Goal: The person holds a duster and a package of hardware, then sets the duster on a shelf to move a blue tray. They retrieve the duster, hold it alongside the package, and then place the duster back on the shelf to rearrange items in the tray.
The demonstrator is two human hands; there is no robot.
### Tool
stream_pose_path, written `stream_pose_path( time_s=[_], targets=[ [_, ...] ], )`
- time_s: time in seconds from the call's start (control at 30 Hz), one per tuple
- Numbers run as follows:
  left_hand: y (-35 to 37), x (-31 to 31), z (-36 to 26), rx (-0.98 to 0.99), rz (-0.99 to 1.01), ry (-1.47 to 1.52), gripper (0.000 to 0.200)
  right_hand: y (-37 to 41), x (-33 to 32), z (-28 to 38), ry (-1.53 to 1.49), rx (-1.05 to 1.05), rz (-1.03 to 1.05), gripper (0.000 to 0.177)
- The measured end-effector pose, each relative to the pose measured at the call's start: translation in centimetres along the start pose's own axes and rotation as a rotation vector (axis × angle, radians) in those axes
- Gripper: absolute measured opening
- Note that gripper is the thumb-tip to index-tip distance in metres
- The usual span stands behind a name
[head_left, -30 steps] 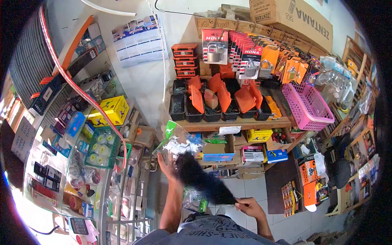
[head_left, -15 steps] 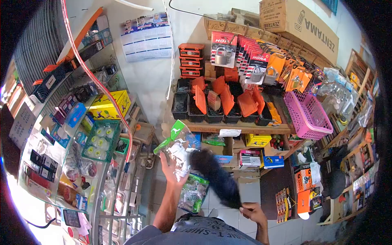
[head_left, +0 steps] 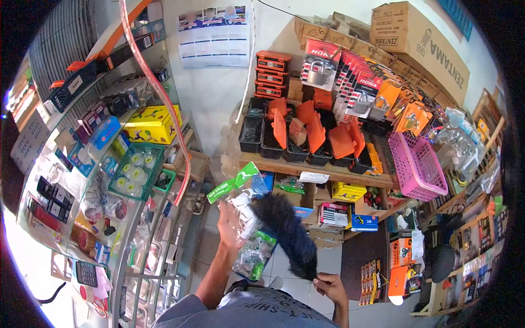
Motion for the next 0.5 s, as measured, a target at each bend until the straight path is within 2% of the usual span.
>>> stream_pose_path(
  time_s=[0.07,0.1,0.13,0.2,0.23,0.27,0.33,0.37,0.4,0.47,0.5],
  targets=[
    [0.3,-0.7,0.4,-0.042,-0.031,-0.079,0.06,0.0,0.4,0.5,0.029,0.026,0.031,0.011],
    [-0.9,-3.8,1.8,-0.063,-0.019,-0.021,0.063,0.2,0.6,1.2,0.035,0.024,0.005,0.011],
    [-0.7,-4.4,1.6,-0.062,-0.022,-0.022,0.063,0.2,0.7,1.7,0.039,0.022,-0.022,0.012],
    [0.7,-1.5,1.1,-0.148,0.457,0.517,0.065,-0.3,0.5,2.1,0.067,-0.027,-0.043,0.012],
    [0.6,-0.9,1.1,-0.083,0.557,0.403,0.066,-0.4,0.2,2.7,0.099,-0.081,-0.065,0.015],
    [0.8,-1.0,1.4,-0.085,0.549,0.406,0.066,-0.3,0.0,2.8,0.099,-0.073,-0.065,0.015],
    [0.3,-5.9,2.2,-0.058,-0.055,-0.305,0.069,-0.1,-0.3,3.2,0.099,-0.071,-0.04,0.011],
    [0.8,-4.8,1.8,-0.072,-0.078,-0.341,0.071,0.0,-0.3,3.4,0.095,-0.072,-0.03,0.012],
    [1.6,-2.8,1.1,-0.075,0.008,-0.361,0.071,0.0,-0.3,3.4,0.088,-0.068,-0.034,0.012],
    [2.0,-2.7,1.7,-0.072,0.182,-0.322,0.065,0.1,-0.9,3.3,0.03,-0.029,-0.108,0.013],
    [2.1,-3.1,2.2,-0.082,0.185,-0.327,0.065,0.3,-0.4,3.8,0.099,-0.027,-0.041,0.013]
  ],
)
Point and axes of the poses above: each hand's wrist, its own y-axis away from the middle knuckle, its own x-axis out of the palm, z = x × y, the point moved 8 cm from there along -y, towards the middle knuckle, and after that the axes turned 11 degrees about -y, right-handed, at the moved point
